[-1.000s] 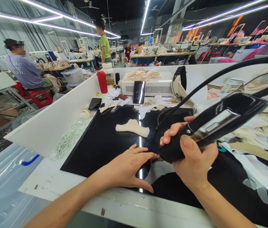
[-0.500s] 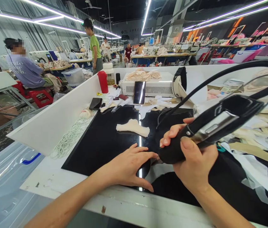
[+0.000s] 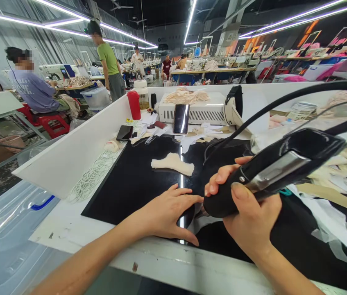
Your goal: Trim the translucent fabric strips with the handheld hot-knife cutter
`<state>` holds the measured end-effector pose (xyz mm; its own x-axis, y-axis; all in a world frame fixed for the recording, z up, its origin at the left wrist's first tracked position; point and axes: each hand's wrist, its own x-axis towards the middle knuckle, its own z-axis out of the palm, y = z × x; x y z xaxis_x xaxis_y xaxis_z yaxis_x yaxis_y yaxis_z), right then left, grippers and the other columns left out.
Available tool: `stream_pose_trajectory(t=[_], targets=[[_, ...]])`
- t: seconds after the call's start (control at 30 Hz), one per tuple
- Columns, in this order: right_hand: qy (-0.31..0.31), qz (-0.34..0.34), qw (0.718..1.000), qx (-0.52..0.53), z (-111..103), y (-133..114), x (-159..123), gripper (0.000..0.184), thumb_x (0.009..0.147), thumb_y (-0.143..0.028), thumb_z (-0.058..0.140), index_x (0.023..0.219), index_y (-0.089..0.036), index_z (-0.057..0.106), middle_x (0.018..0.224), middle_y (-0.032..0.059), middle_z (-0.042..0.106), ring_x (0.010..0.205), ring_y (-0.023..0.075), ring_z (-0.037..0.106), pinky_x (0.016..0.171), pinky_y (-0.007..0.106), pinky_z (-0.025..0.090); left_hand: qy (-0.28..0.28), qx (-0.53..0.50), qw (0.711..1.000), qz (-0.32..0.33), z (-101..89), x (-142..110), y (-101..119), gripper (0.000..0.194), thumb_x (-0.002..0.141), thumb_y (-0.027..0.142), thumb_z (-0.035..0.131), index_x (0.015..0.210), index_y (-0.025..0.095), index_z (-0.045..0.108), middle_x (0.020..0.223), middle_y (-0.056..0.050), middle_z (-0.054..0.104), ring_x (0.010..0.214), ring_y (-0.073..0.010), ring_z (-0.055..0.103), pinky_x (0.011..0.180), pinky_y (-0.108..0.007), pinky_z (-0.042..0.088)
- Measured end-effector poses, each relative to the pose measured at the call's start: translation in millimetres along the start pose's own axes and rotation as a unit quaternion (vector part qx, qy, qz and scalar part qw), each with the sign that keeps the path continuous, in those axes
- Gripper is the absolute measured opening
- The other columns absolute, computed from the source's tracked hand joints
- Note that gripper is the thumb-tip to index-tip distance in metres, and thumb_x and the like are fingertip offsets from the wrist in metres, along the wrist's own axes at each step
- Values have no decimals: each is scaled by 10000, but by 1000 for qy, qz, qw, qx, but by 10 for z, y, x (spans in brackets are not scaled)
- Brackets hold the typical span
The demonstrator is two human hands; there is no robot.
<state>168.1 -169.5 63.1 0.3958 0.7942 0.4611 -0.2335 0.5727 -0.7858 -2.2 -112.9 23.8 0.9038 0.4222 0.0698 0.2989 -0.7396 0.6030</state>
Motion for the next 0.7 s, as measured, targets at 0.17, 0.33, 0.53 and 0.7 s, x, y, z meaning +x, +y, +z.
stream_pose_trajectory(t=[0.17,0.33,0.53,0.7], targets=[[-18,10,1000,13,19,-37,-73,402,828,-433,817,1135,-302,593,799,-35,587,621,156,573,559,313,549,0,3,1000,4,-12,9,6,888,824,519,834,1553,236,415,1562,-140,527,1533,-351,369,1273,-632,179],[-46,16,999,13,8,-30,-127,414,845,-432,804,1167,-306,578,812,-31,579,636,163,584,577,330,561,-2,11,1000,10,-12,19,-2,885,819,528,834,1548,242,423,1548,-145,538,1536,-352,362,1264,-641,198],[-30,32,999,24,37,-47,-102,335,827,-367,822,1093,-287,635,766,-13,635,611,174,620,560,338,596,14,1,1000,15,24,10,19,853,805,523,850,1514,262,455,1488,-99,600,1528,-333,384,1277,-634,195],[-38,19,999,26,-137,74,-130,314,869,-311,748,1169,-299,657,813,32,625,648,210,616,528,367,597,47,18,998,27,22,-10,45,780,798,489,867,1451,257,508,1541,-69,556,1514,-313,412,1280,-560,264]])
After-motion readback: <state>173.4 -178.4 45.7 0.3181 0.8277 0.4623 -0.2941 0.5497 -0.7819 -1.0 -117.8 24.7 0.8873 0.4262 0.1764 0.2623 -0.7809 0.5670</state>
